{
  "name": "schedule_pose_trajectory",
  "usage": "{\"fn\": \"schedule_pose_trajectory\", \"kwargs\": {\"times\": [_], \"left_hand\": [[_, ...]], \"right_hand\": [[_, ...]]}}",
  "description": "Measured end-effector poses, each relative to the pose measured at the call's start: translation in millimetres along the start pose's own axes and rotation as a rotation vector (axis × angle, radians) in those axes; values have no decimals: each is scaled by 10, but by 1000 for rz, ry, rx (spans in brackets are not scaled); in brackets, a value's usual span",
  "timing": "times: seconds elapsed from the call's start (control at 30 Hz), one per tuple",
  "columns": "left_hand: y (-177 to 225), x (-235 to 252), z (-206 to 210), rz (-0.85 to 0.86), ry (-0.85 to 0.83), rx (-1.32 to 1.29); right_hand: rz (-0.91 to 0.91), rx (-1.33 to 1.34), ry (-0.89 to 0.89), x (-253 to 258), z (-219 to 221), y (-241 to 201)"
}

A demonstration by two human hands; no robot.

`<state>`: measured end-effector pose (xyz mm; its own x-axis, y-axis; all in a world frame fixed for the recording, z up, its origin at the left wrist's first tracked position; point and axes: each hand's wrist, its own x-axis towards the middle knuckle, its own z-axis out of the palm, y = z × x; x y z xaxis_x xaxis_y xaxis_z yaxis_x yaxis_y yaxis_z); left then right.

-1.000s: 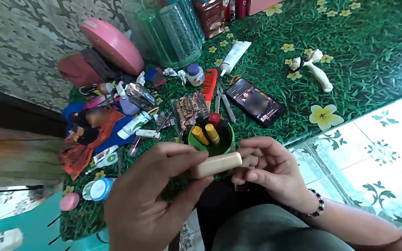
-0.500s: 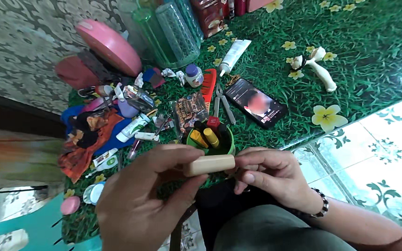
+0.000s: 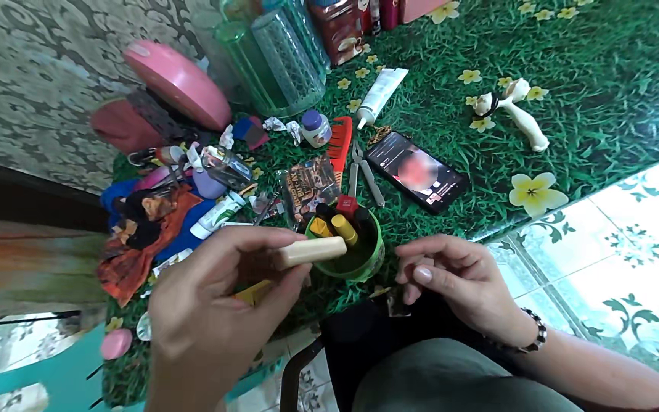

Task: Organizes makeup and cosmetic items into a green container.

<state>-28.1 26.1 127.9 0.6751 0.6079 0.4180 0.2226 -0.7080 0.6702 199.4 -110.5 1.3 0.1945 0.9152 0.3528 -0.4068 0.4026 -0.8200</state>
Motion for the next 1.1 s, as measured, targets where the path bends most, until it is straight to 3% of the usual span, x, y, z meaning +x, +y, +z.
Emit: {"fn": "schedule_pose_trajectory", "kwargs": {"times": [0.33, 0.5, 0.8, 1.1], "left_hand": [[-3, 236, 134, -64, -220, 479], [-41, 318, 230, -37, -313, 548], [5, 441, 366, -135, -437, 692], [102, 479, 440, -146, -469, 807]], "right_hand": [[29, -37, 62, -139, -196, 27], [32, -38, 81, -159, -239, 25], [41, -39, 94, -179, -288, 27], [54, -31, 96, -186, -301, 38]]}}
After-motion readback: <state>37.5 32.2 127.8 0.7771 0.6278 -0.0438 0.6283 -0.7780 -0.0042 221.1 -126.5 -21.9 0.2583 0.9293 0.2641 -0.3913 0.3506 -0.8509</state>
